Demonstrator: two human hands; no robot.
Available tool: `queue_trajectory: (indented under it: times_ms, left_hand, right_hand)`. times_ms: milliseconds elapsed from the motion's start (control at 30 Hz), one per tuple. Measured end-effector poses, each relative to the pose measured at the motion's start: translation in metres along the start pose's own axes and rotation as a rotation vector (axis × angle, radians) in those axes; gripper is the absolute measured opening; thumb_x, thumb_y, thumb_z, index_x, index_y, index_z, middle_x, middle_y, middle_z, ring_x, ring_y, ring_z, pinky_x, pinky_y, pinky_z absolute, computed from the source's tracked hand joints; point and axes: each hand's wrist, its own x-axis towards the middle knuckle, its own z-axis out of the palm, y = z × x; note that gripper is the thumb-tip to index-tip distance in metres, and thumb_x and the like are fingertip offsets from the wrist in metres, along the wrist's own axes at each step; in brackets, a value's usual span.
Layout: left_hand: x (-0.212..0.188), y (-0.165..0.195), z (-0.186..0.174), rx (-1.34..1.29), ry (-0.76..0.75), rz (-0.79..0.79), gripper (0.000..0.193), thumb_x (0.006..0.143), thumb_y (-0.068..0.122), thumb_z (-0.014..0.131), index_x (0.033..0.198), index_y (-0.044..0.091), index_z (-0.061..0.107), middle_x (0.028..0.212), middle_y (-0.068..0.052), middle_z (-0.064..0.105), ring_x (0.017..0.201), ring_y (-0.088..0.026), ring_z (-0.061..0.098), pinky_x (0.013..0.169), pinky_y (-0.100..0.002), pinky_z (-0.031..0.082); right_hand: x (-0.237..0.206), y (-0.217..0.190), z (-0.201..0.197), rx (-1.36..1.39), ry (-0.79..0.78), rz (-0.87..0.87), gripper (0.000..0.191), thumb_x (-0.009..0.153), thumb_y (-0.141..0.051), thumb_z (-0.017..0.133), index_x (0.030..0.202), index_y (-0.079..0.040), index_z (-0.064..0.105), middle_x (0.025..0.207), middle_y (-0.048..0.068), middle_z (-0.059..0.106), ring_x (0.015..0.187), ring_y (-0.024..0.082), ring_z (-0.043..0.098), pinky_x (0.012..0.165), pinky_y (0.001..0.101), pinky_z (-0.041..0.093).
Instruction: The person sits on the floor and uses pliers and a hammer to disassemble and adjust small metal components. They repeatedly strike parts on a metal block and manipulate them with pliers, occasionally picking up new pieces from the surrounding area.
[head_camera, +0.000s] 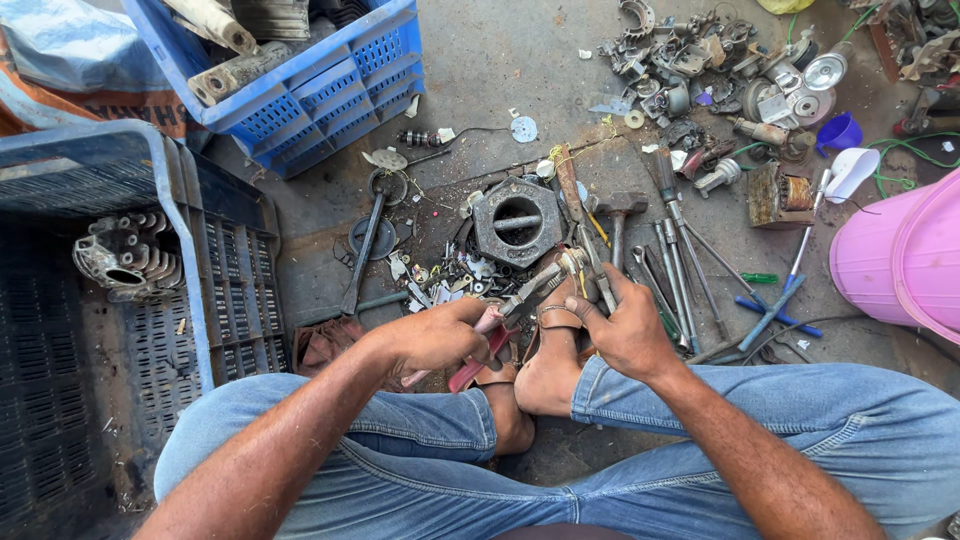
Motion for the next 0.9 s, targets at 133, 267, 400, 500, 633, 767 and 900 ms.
queue_trajectory:
  times_ms: [133, 267, 400, 500, 633, 767, 900]
  left_hand:
    - [-0.003, 0.000, 0.003, -0.275, -0.066, -0.170, 0.043, 0.081, 0.001, 0.057, 0.124, 0.000, 0.053, 0.098, -0.015, 0.066, 0.085, -0.030, 0.071, 0.071, -0.045, 0.063]
    - [-0.005, 0.002, 0.003, -0.460, -0.203, -0.087, 0.042, 0.082, -0.006, 0.057, 0.124, -0.003, 0.057, 0.106, -0.019, 0.069, 0.093, -0.029, 0.074, 0.074, -0.041, 0.066]
    - [-0.011, 0.004, 0.001, -0.551, -0.292, -0.058, 0.038, 0.085, -0.005, 0.056, 0.123, -0.006, 0.059, 0.108, -0.020, 0.070, 0.093, -0.030, 0.075, 0.075, -0.042, 0.066]
    - [-0.013, 0.007, 0.001, -0.565, -0.326, -0.068, 0.034, 0.089, -0.002, 0.057, 0.123, -0.007, 0.058, 0.106, -0.021, 0.070, 0.094, -0.031, 0.075, 0.075, -0.047, 0.066]
    - [-0.015, 0.009, -0.002, -0.552, -0.377, -0.057, 0.033, 0.091, 0.002, 0.055, 0.122, -0.006, 0.059, 0.104, -0.024, 0.071, 0.096, -0.034, 0.075, 0.078, -0.048, 0.066]
    - [-0.018, 0.009, -0.005, -0.588, -0.459, -0.019, 0.033, 0.091, 0.002, 0.057, 0.121, -0.010, 0.060, 0.107, -0.027, 0.072, 0.101, -0.037, 0.075, 0.084, -0.050, 0.064]
    - [-0.022, 0.010, -0.006, -0.593, -0.516, 0.002, 0.037, 0.089, 0.003, 0.057, 0.123, -0.011, 0.060, 0.109, -0.028, 0.071, 0.102, -0.037, 0.074, 0.086, -0.050, 0.063]
  right_hand:
    - [0.001, 0.002, 0.000, -0.005, -0.024, 0.046, 0.039, 0.089, -0.026, 0.074, 0.110, 0.006, 0.066, 0.070, 0.015, 0.073, 0.060, 0.020, 0.071, 0.059, 0.0370, 0.055]
    - [0.002, 0.004, 0.000, -0.047, -0.014, 0.031, 0.042, 0.088, -0.026, 0.077, 0.111, 0.008, 0.064, 0.067, 0.016, 0.071, 0.056, 0.021, 0.069, 0.056, 0.0377, 0.053]
    - [0.002, 0.006, -0.001, 0.038, -0.034, -0.033, 0.036, 0.089, -0.023, 0.075, 0.112, 0.005, 0.067, 0.073, 0.011, 0.074, 0.059, 0.016, 0.070, 0.057, 0.0358, 0.054]
    - [0.001, 0.005, -0.002, 0.073, -0.038, -0.041, 0.036, 0.089, -0.021, 0.075, 0.115, 0.003, 0.067, 0.073, 0.010, 0.074, 0.060, 0.014, 0.066, 0.057, 0.0346, 0.053]
    - [0.001, 0.005, -0.003, 0.085, -0.069, -0.007, 0.034, 0.089, -0.021, 0.075, 0.114, 0.001, 0.069, 0.070, 0.007, 0.072, 0.056, 0.011, 0.060, 0.054, 0.0326, 0.050]
    - [0.002, 0.006, -0.006, 0.098, -0.095, -0.004, 0.031, 0.089, -0.020, 0.076, 0.112, 0.000, 0.070, 0.065, 0.008, 0.066, 0.054, 0.010, 0.054, 0.050, 0.0320, 0.045]
    - [0.003, 0.008, -0.008, 0.091, -0.086, -0.094, 0.030, 0.089, -0.018, 0.077, 0.111, 0.000, 0.068, 0.066, 0.005, 0.068, 0.053, 0.008, 0.058, 0.052, 0.0289, 0.048]
